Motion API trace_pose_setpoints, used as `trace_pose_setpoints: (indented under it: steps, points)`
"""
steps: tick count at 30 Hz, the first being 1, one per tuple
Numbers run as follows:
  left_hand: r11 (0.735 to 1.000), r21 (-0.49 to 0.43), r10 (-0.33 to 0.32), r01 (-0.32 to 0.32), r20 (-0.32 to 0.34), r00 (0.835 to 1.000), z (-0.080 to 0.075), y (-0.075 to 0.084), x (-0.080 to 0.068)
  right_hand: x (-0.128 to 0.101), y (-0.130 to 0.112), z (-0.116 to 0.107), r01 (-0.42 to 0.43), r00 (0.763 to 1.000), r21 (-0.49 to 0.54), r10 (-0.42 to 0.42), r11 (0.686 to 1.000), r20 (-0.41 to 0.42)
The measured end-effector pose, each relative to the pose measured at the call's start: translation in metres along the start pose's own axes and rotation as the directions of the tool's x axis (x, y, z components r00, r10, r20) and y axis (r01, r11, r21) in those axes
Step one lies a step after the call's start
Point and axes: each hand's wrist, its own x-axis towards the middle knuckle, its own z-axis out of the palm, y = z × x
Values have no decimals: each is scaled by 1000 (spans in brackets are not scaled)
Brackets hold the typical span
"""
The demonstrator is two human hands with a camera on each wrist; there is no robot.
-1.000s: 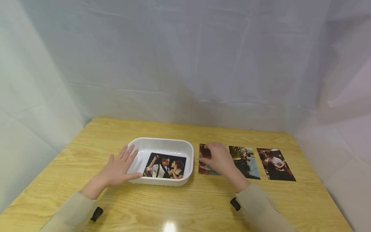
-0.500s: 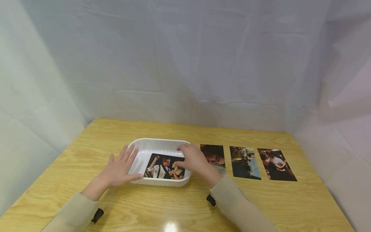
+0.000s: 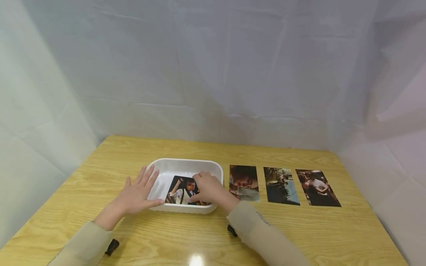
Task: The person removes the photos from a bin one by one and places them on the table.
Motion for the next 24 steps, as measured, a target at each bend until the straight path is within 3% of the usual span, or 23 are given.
trace_pose_setpoints:
  steps: [11, 24]
  points:
    - [1000, -26, 3, -3, -5, 1000, -1, 1, 0, 6, -4, 13, 24, 994, -234, 2, 972, 109]
    - [999, -38, -5, 6, 12, 1000, 0, 0, 1, 13, -4, 16, -124, 975, -223, 161, 967, 155]
